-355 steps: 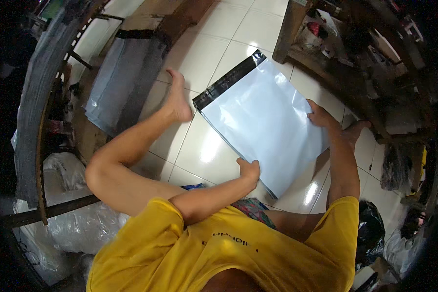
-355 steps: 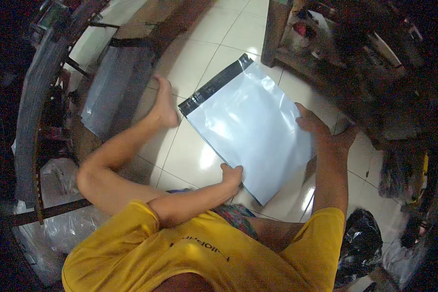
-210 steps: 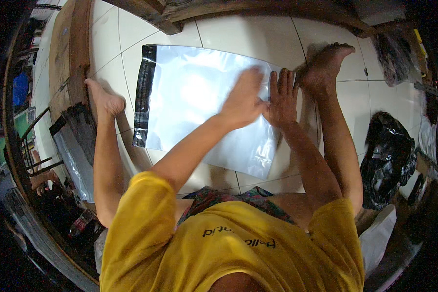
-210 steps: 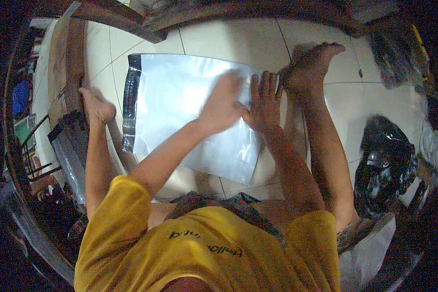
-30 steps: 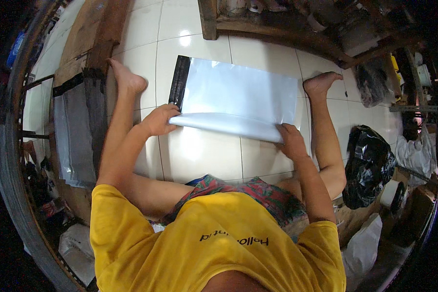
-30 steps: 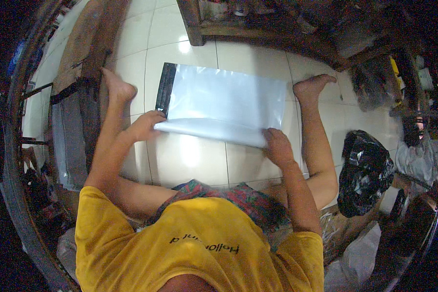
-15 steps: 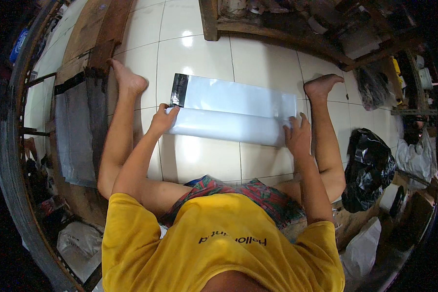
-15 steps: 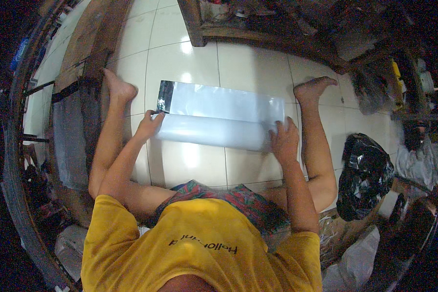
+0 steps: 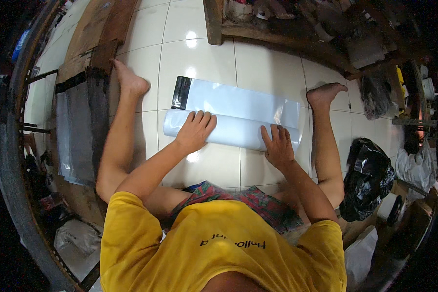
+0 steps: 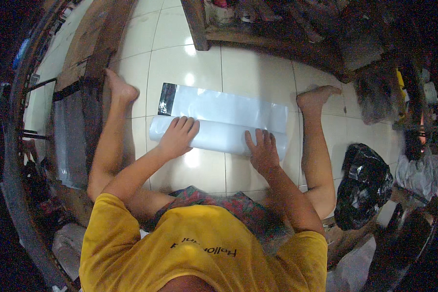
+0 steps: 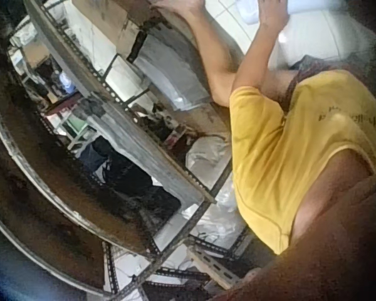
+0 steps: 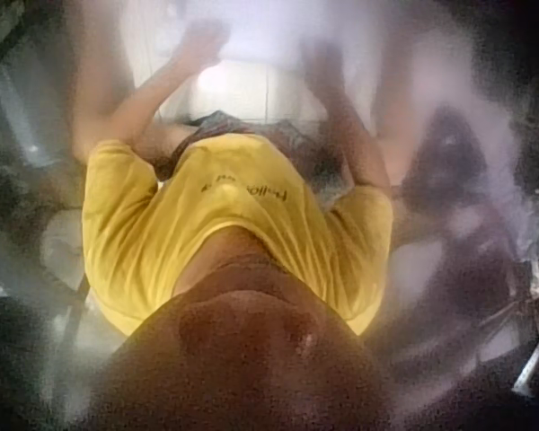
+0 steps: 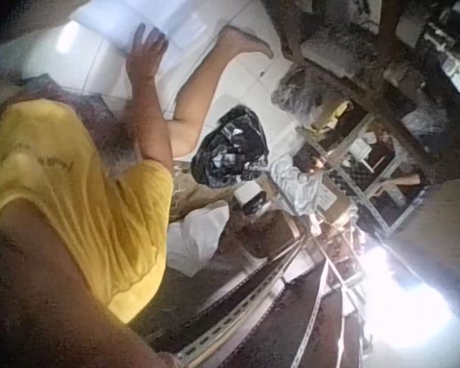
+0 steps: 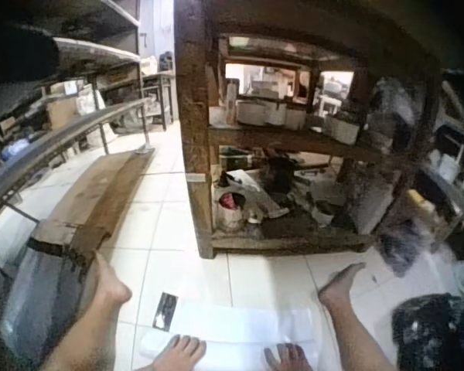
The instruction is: The person sits on the floor and repeatedly folds white poly mailers. They smooth each mailer flat, fold it in half, and then fold it again into a smaller rectangle. The folded mailers are stacked on the floor in front of them.
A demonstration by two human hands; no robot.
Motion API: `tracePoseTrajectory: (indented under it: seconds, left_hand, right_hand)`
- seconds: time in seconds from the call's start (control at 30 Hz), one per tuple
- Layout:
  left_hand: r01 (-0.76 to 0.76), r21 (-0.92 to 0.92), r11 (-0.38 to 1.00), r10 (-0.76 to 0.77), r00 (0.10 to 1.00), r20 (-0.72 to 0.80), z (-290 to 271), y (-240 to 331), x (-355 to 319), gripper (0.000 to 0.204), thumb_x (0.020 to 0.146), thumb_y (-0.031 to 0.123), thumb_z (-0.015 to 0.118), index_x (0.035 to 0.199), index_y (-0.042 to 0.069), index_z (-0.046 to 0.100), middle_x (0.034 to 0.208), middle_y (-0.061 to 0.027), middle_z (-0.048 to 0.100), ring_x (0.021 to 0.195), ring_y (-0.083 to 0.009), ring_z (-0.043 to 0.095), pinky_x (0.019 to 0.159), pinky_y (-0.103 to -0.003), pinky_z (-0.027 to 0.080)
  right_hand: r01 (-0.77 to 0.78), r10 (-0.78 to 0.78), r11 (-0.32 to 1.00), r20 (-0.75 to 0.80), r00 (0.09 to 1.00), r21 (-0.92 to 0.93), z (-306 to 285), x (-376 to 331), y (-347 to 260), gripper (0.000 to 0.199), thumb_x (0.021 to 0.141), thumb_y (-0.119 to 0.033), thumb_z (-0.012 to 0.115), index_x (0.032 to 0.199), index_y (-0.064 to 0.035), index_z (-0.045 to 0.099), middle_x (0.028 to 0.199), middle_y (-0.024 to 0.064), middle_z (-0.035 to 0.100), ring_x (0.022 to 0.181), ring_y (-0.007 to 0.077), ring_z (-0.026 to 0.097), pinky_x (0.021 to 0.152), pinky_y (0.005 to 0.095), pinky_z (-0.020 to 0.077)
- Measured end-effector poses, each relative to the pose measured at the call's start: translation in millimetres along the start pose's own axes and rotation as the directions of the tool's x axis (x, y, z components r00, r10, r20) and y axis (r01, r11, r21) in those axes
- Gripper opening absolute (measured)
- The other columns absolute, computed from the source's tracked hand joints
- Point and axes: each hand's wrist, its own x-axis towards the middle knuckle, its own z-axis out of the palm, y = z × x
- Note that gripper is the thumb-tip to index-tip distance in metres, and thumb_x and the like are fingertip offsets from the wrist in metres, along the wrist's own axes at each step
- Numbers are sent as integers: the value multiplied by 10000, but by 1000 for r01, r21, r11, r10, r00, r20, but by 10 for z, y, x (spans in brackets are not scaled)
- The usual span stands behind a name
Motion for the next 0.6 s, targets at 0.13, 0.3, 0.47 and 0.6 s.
tracePoseTrajectory:
  seconds: [0.13,0.3,0.47,0.6]
  left_hand:
    - [4,-278,961,98,931,351,-273,-378,457,786,711,362,811,1367,41,522,1207,-193,644,1149,-392,608,988,-483,487]
    - [259,-407,876,-86,914,397,-411,-1040,1045,664,740,466,768,1267,84,637,1185,-193,668,1119,-362,623,941,-461,514]
    - [216,-262,940,-307,872,-381,-197,-729,994,459,810,381,760,1122,56,669,1088,-158,632,1056,-339,576,906,-483,473]
    - [225,-809,543,-671,696,-257,149,316,678,371,881,365,724,942,17,609,892,-183,625,855,-359,603,767,-461,481]
  right_hand:
    - [-7,-54,980,298,953,200,-371,250,388,775,782,-204,762,1467,-77,422,1396,236,510,1261,390,518,1096,478,424]
    - [-142,-13,790,248,969,597,-570,819,861,852,797,-337,792,1504,-79,394,1479,278,444,1324,396,496,1134,443,403]
    - [179,-178,980,-24,984,85,-378,1021,291,1008,708,-316,848,1546,-93,335,1484,296,394,1337,454,436,1138,528,371]
    - [143,-145,986,21,989,87,-359,1254,255,1058,649,-253,865,1544,-91,326,1399,280,463,1266,439,495,1095,503,419]
